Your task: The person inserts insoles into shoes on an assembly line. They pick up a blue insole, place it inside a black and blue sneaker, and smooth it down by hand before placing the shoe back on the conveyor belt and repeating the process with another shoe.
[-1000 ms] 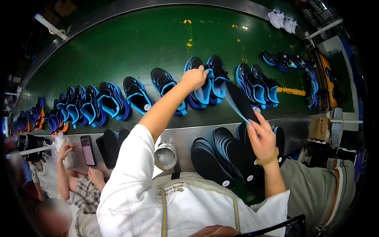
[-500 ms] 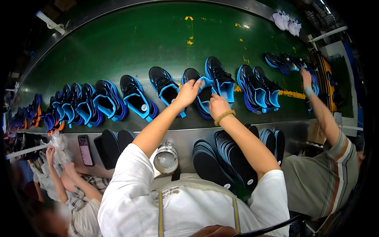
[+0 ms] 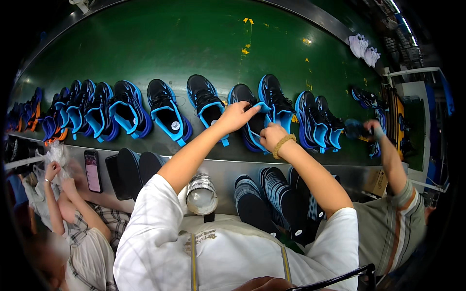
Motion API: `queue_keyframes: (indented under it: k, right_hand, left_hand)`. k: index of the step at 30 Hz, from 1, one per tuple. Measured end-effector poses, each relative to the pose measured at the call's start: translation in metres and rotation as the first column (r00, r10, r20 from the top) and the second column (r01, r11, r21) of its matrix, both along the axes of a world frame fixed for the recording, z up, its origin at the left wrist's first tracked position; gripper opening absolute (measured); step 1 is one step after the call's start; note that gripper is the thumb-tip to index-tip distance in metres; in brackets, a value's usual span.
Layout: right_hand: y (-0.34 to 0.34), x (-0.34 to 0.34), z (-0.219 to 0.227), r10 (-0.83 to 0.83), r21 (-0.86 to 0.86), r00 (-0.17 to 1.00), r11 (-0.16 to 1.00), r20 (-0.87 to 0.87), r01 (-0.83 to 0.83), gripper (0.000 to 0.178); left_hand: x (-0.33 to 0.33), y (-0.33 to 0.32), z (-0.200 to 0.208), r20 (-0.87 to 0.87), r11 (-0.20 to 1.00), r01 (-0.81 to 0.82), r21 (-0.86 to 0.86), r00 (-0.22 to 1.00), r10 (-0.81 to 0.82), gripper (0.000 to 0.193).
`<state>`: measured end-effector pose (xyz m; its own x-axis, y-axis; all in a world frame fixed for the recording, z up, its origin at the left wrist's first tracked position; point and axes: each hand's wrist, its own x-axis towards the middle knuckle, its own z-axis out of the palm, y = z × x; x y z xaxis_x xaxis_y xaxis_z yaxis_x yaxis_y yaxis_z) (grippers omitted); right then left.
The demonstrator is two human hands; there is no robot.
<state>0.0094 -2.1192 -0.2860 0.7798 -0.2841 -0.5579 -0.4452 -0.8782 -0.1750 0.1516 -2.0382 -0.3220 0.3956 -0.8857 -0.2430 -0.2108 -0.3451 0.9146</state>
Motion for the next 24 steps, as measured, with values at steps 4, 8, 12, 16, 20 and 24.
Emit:
queue_keyframes:
  k: [4, 8, 12, 16, 20, 24]
  right_hand:
    - [0.005, 0.001, -0.029, 0.04, -0.045, 0.967, 0.999, 0.25, -0.029, 0.014]
    - [0.005, 0.008, -0.063, 0.011, -0.101, 0.961, 0.995, 0.277, 0.018, 0.017]
    - [0.001, 0.021, -0.048, 0.041, -0.068, 0.997, 0.997, -0.059, -0.045, 0.022]
    - [0.001, 0.041, -0.043, 0.065, -0.076, 0.919, 0.992, -0.388, -0.103, 0.034]
    - [0.003, 0.051, -0.042, 0.156, -0.063, 0.871, 0.976, -0.466, -0.209, 0.039]
    - [-0.008, 0.039, -0.066, 0.314, -0.07, 0.878, 0.93, -0.36, -0.362, 0.034]
  left_hand:
    - [0.004, 0.0, -0.006, -0.015, 0.996, 0.081, 0.037, 0.997, -0.08, 0.054]
    - [0.0, -0.001, 0.0, -0.004, 0.995, 0.079, 0.054, 0.997, -0.079, 0.048]
    - [0.001, -0.002, -0.005, -0.002, 0.996, 0.079, 0.042, 0.997, -0.079, 0.044]
    - [0.004, -0.003, -0.006, 0.001, 0.991, 0.118, 0.056, 0.993, -0.118, 0.042]
    - [0.008, -0.005, -0.01, -0.097, 0.991, 0.095, 0.09, 0.992, -0.086, 0.042]
    - [0.003, -0.009, -0.003, -0.155, 0.991, -0.116, 0.069, 0.98, 0.126, 0.04]
